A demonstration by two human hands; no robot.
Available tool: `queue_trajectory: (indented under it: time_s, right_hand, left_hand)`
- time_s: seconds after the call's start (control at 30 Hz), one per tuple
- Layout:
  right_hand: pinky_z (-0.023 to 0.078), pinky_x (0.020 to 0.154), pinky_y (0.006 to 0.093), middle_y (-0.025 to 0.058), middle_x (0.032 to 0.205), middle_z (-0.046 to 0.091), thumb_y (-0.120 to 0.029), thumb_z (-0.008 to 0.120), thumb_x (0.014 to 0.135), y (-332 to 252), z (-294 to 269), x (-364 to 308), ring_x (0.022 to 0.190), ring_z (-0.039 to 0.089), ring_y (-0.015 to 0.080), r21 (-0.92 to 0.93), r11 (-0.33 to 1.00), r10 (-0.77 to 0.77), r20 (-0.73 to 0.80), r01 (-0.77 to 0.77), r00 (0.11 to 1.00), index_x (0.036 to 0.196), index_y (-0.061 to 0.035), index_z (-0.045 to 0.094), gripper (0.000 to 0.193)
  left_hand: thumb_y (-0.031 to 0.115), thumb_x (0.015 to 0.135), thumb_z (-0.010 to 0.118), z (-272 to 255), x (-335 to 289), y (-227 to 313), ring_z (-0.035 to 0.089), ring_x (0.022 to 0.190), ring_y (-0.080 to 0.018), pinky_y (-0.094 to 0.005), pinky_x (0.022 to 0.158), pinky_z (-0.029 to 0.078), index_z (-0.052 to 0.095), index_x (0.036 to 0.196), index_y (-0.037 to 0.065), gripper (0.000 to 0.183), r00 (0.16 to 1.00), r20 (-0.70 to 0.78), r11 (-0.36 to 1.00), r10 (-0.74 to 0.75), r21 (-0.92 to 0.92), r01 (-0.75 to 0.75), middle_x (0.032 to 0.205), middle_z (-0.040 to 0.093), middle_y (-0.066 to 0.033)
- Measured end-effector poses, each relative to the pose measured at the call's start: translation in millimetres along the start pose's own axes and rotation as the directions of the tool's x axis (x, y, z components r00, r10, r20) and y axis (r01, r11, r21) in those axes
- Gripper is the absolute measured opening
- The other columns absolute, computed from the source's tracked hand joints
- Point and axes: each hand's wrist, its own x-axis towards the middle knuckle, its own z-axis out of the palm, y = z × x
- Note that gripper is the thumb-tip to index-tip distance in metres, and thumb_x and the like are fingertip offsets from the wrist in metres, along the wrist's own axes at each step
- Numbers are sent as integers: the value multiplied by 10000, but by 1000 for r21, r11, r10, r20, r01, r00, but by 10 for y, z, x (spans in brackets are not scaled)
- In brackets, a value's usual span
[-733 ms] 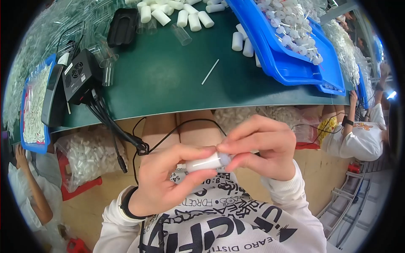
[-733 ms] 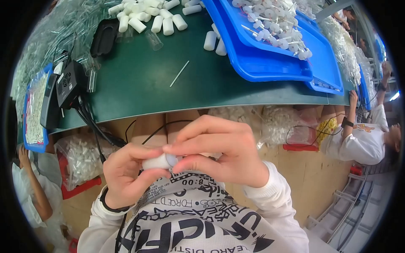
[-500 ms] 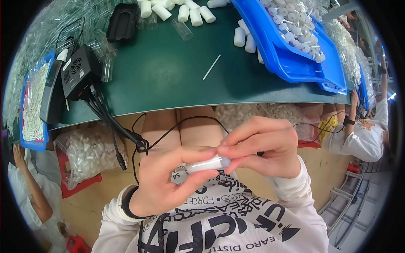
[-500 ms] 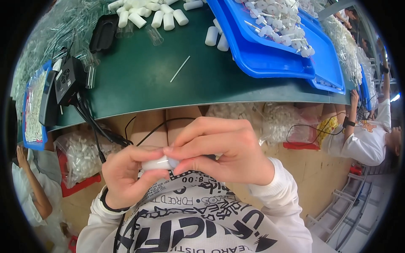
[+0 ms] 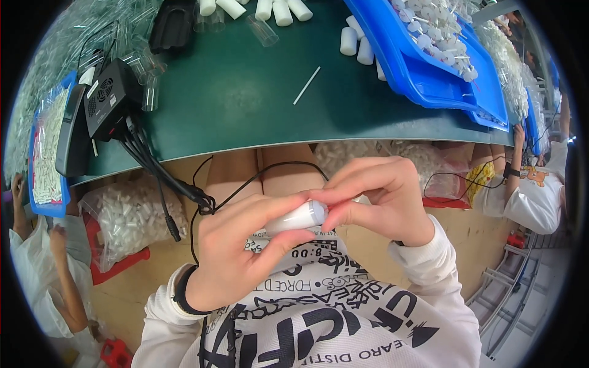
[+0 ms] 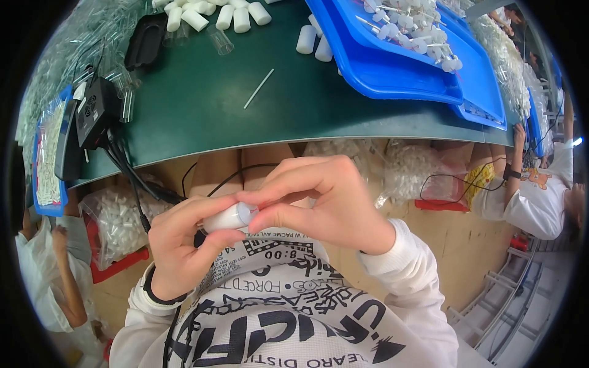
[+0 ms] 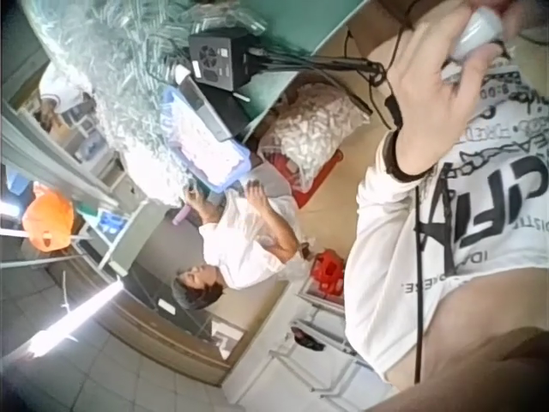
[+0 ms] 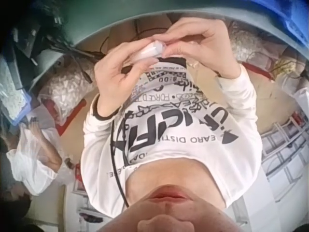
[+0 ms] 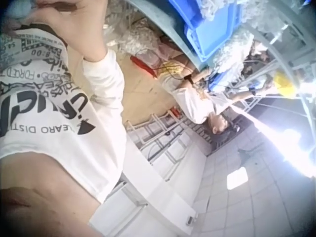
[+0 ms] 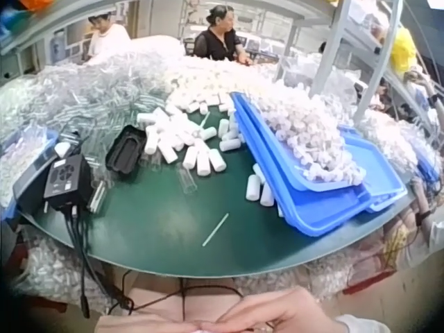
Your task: Manually assembling small plastic components and inserting thin metal rods or wires into the assembly at a factory workbench.
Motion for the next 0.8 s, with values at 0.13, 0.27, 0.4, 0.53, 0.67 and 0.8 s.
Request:
queue_trajectory:
  time_s: [0.13,0.27,0.4,0.53,0.67,0.8]
  right_hand:
    - [463,572,228,68,725,657,-4,742,678,14,11,-29,640,614,124,65,997,-47,53,43,997,884,-34,714,211]
    - [463,565,223,69,713,656,-8,730,696,25,44,-67,618,607,119,87,994,-68,34,64,997,872,-23,710,178]
    - [472,570,225,108,781,665,0,699,740,0,153,-34,652,628,132,154,971,187,-19,-182,982,928,18,686,189]
    - [477,603,225,84,797,640,-31,620,840,-5,205,-38,646,596,114,471,843,315,-40,-260,948,1006,56,641,188]
    - [504,626,238,116,874,653,13,657,769,186,195,-50,663,626,148,-229,963,-190,-218,139,957,986,12,667,217]
    - [517,617,244,128,884,655,27,684,718,175,329,-34,693,647,168,-286,943,-258,-303,170,917,966,-10,679,251]
  left_hand:
    - [41,683,738,3,-15,-11,641,660,-188,-265,577,493,640,962,-23,303,993,23,993,116,31,-117,789,664,-98]
    - [19,721,713,61,-82,-73,648,684,-187,-266,574,501,635,956,-40,255,998,37,986,49,-164,-42,849,666,-118]
    - [52,878,555,98,-91,-47,634,809,-177,-256,658,494,532,1067,-52,217,906,240,687,-349,-592,422,961,643,-153]
    - [129,970,384,79,1,-127,579,812,-119,-243,740,465,444,1128,-39,238,865,366,606,-344,-617,502,988,633,-162]
    - [171,977,372,133,-36,-195,555,750,-99,-234,722,456,446,1130,-27,260,889,345,616,-302,-641,458,960,631,-150]
    - [147,972,381,146,-18,-237,523,672,-91,-217,629,443,443,1113,-30,235,921,295,599,-253,-700,389,921,628,-138]
